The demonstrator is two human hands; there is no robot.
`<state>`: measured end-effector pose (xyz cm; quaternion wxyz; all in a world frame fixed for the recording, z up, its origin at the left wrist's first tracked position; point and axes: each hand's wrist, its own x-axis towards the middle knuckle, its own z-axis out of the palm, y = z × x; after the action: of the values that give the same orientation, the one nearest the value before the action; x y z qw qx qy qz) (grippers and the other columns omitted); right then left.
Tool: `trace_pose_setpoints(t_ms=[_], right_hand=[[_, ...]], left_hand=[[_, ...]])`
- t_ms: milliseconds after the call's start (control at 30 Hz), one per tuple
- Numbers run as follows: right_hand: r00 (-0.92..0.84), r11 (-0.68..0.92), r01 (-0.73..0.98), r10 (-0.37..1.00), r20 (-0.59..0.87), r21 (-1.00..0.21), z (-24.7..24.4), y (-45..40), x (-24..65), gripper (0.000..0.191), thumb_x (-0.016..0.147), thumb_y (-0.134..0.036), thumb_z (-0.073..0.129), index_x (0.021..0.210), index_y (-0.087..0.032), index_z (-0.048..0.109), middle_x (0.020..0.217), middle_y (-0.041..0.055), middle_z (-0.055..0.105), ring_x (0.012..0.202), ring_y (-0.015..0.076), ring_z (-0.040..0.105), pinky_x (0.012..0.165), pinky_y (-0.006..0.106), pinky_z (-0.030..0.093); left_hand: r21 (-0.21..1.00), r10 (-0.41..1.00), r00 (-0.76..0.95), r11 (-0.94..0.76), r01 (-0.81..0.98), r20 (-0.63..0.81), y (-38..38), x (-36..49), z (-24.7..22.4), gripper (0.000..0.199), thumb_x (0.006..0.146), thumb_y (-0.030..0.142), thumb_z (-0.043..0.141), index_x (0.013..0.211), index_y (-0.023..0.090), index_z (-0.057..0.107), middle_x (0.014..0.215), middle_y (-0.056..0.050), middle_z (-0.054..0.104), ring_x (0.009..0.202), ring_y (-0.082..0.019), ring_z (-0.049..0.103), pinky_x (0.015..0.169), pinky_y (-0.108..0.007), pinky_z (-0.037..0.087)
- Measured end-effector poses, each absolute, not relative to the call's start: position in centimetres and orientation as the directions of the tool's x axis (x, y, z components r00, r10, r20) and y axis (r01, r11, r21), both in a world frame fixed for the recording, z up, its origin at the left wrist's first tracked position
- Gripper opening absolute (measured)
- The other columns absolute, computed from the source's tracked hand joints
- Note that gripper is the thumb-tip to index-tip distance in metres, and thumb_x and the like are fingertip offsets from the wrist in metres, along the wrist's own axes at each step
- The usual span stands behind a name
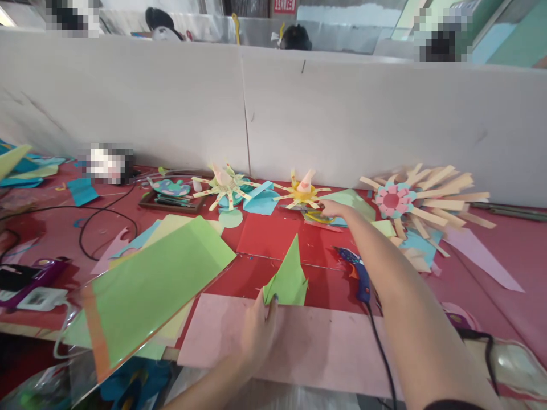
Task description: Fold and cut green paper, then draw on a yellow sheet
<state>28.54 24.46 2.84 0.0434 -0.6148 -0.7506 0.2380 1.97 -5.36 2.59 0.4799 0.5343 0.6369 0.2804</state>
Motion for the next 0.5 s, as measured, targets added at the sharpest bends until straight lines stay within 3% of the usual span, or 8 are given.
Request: trace_pose_setpoints(t_ms=[100, 267, 400, 500], right_hand=[[-0.261, 0.068, 0.857, 0.912, -0.315, -0.511, 3.6, 24.3, 29.6, 0.050, 0.063, -0.008, 0.059, 0.112, -0.011, 0.056, 0.115, 0.0141, 0.061, 0.093, 0.0215, 0.061, 0.077, 0.028, 0.049], [-0.211, -0.046, 0.725, 0.935, -0.286, -0.687, 6.4, 22.5, 29.0, 0.039, 0.062, -0.008, 0.058, 0.100, -0.017, 0.063, 0.114, 0.0106, 0.062, 0.099, 0.0196, 0.058, 0.076, 0.024, 0.047], [-0.113, -0.088, 0.539, 0.978, -0.176, -0.837, 8.5, 20.4, 25.5, 0.015, 0.068, -0.025, 0.064, 0.080, -0.017, 0.063, 0.077, 0.0041, 0.066, 0.066, 0.0127, 0.057, 0.056, 0.020, 0.044], [-0.027, -0.104, 0.395, 0.992, -0.125, -0.913, 9.1, 19.0, 22.3, 0.025, 0.065, -0.038, 0.070, 0.069, -0.018, 0.055, 0.043, -0.0045, 0.045, 0.041, 0.0078, 0.039, 0.041, 0.020, 0.034]], left_hand=[[0.880, 0.944, 0.021, 0.299, 0.368, -0.330, -5.4, 1.9, 3.0, 0.024, 0.086, 0.033, 0.032, 0.103, 0.027, 0.049, 0.092, -0.005, 0.067, 0.082, -0.020, 0.063, 0.072, -0.030, 0.042], [0.911, 0.953, 0.006, 0.286, 0.299, -0.301, -5.2, 1.8, 3.3, 0.021, 0.085, 0.031, 0.036, 0.100, 0.026, 0.050, 0.097, -0.005, 0.066, 0.085, -0.019, 0.062, 0.073, -0.030, 0.044], [0.960, 0.973, -0.005, 0.228, 0.161, -0.230, -4.9, 1.7, 2.7, 0.023, 0.082, 0.028, 0.044, 0.102, 0.024, 0.053, 0.098, -0.004, 0.065, 0.088, -0.019, 0.061, 0.078, -0.031, 0.045], [0.974, 0.973, -0.026, 0.227, -0.007, -0.227, -4.6, 1.7, 2.0, 0.026, 0.081, 0.030, 0.047, 0.105, 0.022, 0.053, 0.099, -0.005, 0.065, 0.087, -0.019, 0.062, 0.071, -0.029, 0.047]])
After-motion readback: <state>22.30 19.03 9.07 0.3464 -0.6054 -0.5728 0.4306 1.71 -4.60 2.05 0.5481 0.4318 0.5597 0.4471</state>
